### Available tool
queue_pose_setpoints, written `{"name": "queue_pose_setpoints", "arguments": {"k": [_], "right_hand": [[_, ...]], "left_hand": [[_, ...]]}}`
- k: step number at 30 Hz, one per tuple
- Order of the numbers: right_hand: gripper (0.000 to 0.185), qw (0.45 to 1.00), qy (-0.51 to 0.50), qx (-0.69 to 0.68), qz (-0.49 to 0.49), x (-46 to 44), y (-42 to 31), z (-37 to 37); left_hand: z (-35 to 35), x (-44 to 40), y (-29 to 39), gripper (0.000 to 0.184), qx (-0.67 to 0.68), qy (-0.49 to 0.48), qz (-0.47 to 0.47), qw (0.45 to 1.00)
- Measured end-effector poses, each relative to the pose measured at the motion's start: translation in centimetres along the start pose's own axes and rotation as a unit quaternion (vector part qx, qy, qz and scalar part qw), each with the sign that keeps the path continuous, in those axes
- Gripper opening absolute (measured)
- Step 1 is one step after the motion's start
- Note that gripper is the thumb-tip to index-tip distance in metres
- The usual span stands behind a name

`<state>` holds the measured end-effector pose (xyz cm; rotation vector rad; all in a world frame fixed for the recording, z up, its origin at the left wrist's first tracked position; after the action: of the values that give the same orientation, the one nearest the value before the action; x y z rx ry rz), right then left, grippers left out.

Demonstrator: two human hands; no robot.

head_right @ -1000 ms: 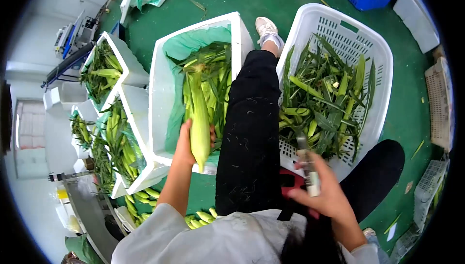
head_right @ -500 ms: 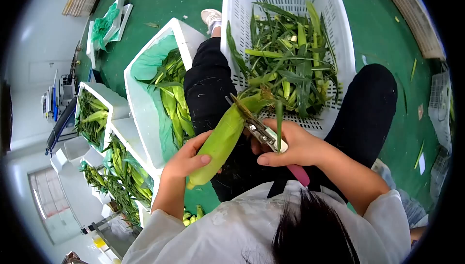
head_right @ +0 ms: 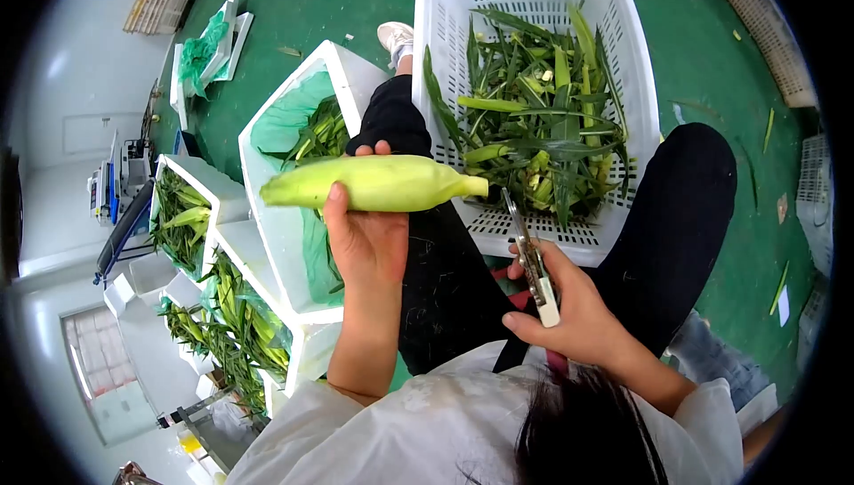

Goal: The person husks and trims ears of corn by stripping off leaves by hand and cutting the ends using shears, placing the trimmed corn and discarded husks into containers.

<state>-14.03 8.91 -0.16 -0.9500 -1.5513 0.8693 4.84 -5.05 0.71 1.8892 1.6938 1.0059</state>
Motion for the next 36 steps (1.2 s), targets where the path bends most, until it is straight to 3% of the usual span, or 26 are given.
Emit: {"name": "queue_pose_setpoints", "arguments": {"k": [4, 8, 13, 16, 17, 20, 21, 22, 24, 26, 28, 29, 30, 33, 36], "right_hand": [[0.07, 0.99, 0.107, 0.086, 0.026, -1.3, -0.1, 0.9], [0.077, 0.943, 0.172, 0.255, 0.123, -2.1, -1.1, 0.9], [0.077, 0.915, 0.231, 0.275, 0.185, -2.8, -0.8, 1.2], [0.072, 0.938, 0.214, 0.234, 0.142, -2.7, -0.5, 1.7], [0.058, 0.929, 0.237, 0.241, 0.152, -2.2, -1.5, 1.8], [0.041, 0.947, 0.215, 0.215, 0.101, -1.6, -0.5, 2.6], [0.028, 0.971, 0.198, 0.109, 0.08, -1.5, 0.1, 2.7], [0.021, 0.984, 0.169, -0.038, -0.027, -1.1, 0.6, 2.5], [0.019, 0.977, 0.184, -0.094, -0.046, -1.0, 0.9, 3.6], [0.023, 0.967, 0.212, -0.142, -0.014, -1.2, -1.4, 4.6], [0.024, 0.974, 0.173, -0.147, -0.002, -1.3, -5.4, 4.3], [0.025, 0.99, 0.118, -0.084, -0.004, -1.4, -6.9, 3.9], [0.023, 0.985, 0.129, -0.112, 0.014, -1.5, -8.6, 2.7], [0.026, 0.993, 0.043, -0.112, -0.017, -1.8, -11.7, -0.3], [0.028, 0.991, 0.05, -0.075, 0.103, -2.4, -13.5, -2.1]], "left_hand": [[0.1, 1.1, -0.7, 0.049, 0.03, 0.056, -0.007, 0.998], [0.4, 2.1, -2.4, 0.054, 0.06, 0.086, 0.018, 0.994], [-0.4, 4.0, -5.2, 0.052, 0.064, 0.056, 0.076, 0.993], [-0.7, 4.1, -5.1, 0.051, 0.05, 0.092, 0.089, 0.991], [-1.0, 4.0, -5.0, 0.05, 0.046, 0.104, 0.097, 0.989], [-1.7, 3.5, -4.9, 0.046, 0.076, 0.095, 0.145, 0.982], [-2.2, 3.2, -4.7, 0.041, 0.103, 0.087, 0.16, 0.978], [-2.3, 2.7, -4.3, 0.038, 0.082, 0.063, 0.161, 0.982], [-1.8, 1.3, -3.6, 0.034, 0.041, 0.022, 0.155, 0.987], [-3.1, 1.0, -1.3, 0.04, -0.135, -0.042, 0.055, 0.988], [-4.0, 1.1, 0.2, 0.051, -0.383, -0.143, -0.06, 0.91], [-4.7, 1.3, 0.7, 0.056, -0.401, -0.193, -0.136, 0.885], [-5.2, 1.6, 1.0, 0.055, -0.42, -0.203, -0.158, 0.87], [-6.7, 2.8, 2.0, 0.052, -0.478, -0.22, -0.229, 0.819], [-7.0, 3.5, 2.9, 0.053, -0.526, -0.203, -0.262, 0.783]]}}
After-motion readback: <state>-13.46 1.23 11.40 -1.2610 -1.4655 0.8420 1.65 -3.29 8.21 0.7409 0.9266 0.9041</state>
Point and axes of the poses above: each hand's wrist, its own x-axis away from the middle knuckle, its own z-axis out of the back of the hand, y = z × x, the point moved 7 cm from there along -x, towards the middle knuckle, and after that the axes turned 5 degrees about y, right-handed, at the moved point
